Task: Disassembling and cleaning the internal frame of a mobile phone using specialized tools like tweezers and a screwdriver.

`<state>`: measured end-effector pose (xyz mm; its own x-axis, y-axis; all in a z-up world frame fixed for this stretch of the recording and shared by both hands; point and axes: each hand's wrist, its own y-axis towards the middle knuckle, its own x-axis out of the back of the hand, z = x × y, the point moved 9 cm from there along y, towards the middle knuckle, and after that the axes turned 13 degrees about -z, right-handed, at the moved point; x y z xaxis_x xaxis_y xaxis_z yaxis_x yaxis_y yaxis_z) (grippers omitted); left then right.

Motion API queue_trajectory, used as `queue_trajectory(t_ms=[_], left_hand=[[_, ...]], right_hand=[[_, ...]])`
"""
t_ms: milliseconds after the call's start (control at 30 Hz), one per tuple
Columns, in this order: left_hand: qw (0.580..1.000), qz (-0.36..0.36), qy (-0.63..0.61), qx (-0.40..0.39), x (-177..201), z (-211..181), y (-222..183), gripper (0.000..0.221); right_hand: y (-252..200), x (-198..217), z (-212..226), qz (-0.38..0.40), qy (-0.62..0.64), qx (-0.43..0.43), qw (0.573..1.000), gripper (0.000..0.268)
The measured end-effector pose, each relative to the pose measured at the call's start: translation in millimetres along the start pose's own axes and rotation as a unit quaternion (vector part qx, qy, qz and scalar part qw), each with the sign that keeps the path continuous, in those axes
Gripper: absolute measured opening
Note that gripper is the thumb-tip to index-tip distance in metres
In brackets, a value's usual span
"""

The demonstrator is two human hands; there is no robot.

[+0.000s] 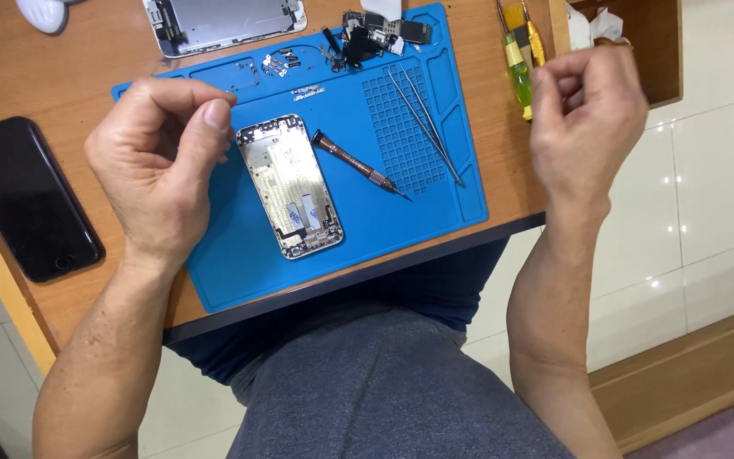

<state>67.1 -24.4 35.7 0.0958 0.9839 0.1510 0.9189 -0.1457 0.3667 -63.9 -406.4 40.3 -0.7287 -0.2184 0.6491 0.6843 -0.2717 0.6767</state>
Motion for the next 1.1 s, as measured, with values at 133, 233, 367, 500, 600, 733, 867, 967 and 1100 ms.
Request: queue_trajectory(t_ms=[133, 233, 367, 500, 600, 733, 867, 967, 1100], left_hand=[[0.999, -0.030, -0.017, -0.016, 7.1, -0.9, 2.7, 0.017], [0.997, -0.066, -0.031, -0.019, 14.6, 0.5, 8.6, 0.017], [0.994, -0.099, -0.053, -0.007, 19.6, 12.3, 12.3, 0.013], [0.987, -0.066, 0.072, -0.124, 19.7, -10.3, 16.9, 0.007], [0.960, -0.041, 0.175, -0.213, 17.8, -15.4, 18.2, 0.006], [0.934, -0.030, 0.250, -0.253, 16.7, -0.1, 15.3, 0.013], [0.913, -0.006, 0.298, -0.279, 10.8, 14.4, 11.5, 0.019], [0.907, 0.005, 0.304, -0.291, 5.3, 14.3, 9.0, 0.023], [0.898, 0.021, 0.308, -0.312, 0.8, 4.9, 6.6, 0.025]], right_hand=[[-24.4, -6.9, -8.6, 0.022, -0.092, 0.049, 0.994, 0.016], [-35.3, -12.0, -17.6, 0.044, -0.152, 0.060, 0.986, 0.030], [-44.4, -6.6, -22.2, 0.031, -0.212, 0.078, 0.974, 0.025], [-38.4, 32.1, 8.6, -0.001, -0.057, 0.021, 0.998, 0.029], [-19.0, 47.0, 47.7, -0.022, 0.089, -0.012, 0.996, 0.020], [4.6, 35.4, 64.3, -0.026, 0.169, -0.041, 0.984, 0.013], [42.1, -11.7, 100.6, 0.056, 0.281, -0.069, 0.956, 0.018], [68.9, -38.5, 132.5, 0.118, 0.261, 0.076, 0.955, 0.013], [71.8, -66.5, 167.3, 0.181, 0.181, 0.188, 0.948, 0.017]])
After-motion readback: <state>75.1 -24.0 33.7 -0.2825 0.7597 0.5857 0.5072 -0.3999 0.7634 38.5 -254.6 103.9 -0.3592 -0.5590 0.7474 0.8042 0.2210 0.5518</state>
